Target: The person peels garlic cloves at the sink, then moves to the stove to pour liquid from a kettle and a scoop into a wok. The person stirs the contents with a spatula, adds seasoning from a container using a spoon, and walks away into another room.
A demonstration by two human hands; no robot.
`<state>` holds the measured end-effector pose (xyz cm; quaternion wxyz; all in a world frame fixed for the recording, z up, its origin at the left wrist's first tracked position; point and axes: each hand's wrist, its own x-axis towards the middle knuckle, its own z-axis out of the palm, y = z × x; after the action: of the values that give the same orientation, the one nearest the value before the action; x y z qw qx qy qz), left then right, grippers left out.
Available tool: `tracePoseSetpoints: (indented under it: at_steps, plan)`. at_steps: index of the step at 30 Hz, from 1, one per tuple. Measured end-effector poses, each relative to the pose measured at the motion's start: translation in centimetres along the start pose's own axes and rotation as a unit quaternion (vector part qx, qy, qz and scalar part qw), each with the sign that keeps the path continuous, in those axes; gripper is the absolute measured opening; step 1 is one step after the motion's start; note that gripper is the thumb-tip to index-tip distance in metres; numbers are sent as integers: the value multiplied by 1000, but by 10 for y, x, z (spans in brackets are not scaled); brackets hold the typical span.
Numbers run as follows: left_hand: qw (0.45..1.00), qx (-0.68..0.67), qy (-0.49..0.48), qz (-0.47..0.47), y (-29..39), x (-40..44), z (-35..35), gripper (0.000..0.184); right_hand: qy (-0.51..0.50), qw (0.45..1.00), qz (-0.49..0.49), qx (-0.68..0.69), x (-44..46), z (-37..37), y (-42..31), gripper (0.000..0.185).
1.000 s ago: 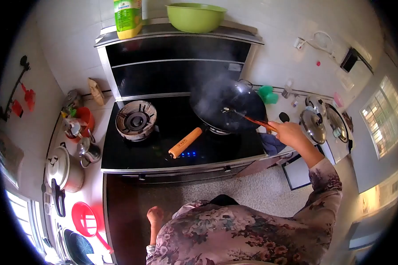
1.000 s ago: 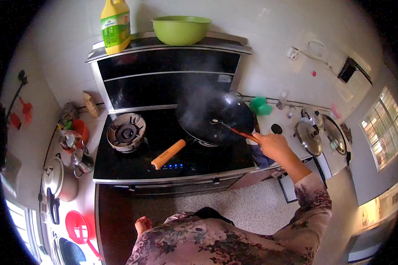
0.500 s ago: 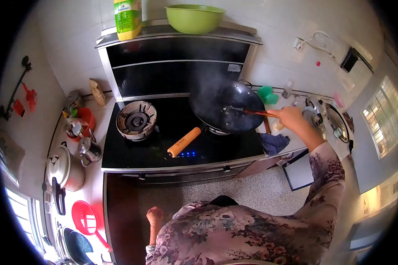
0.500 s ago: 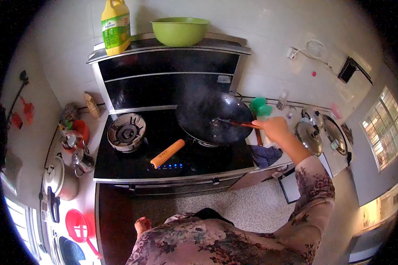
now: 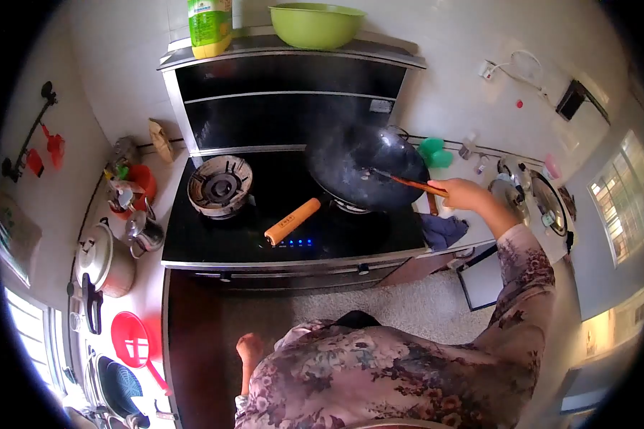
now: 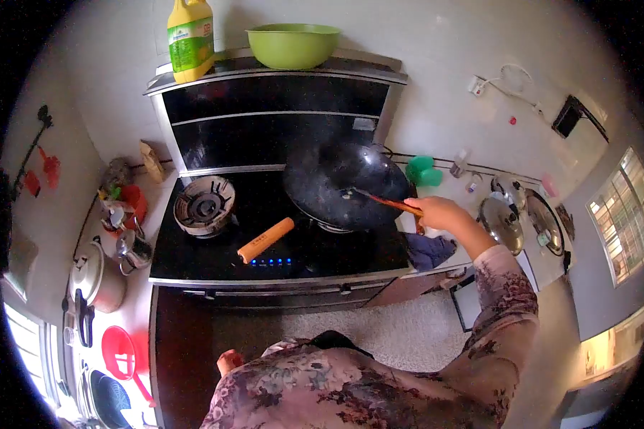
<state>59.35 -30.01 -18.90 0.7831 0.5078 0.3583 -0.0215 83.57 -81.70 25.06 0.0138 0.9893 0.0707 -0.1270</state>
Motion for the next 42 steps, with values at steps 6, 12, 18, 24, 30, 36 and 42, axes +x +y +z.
tracePoseSetpoints:
  at_steps: [6, 12, 18, 24, 30, 36, 42]
  plan:
    - [991, 93, -46, 83, -47, 41, -29, 6, 76, 997, 3, -16, -16, -10, -5, 57]
    - [995, -71, 59, -42, 10, -10, 11, 4, 109, 988, 15, -109, -34, -15, -9, 47]
    - [992, -82, 80, -49, 17, -10, 18, 12, 84, 987, 16, -134, -31, -2, -7, 45]
    - [997, 11, 47, -57, 18, -11, 13, 11, 37, 995, 20, -91, -30, 2, -10, 54]
    - [984, 154, -23, 88, -51, 46, -34, 11, 43, 999, -5, 24, -16, 8, 3, 45]
    - [996, -5, 88, -14, 5, -16, 9, 6, 78, 993, 90, 20, -34, -13, -24, 54]
    - [999, 33, -4, 37, -3, -9, -9, 7, 76, 996, 33, 15, -8, 25, 2, 56]
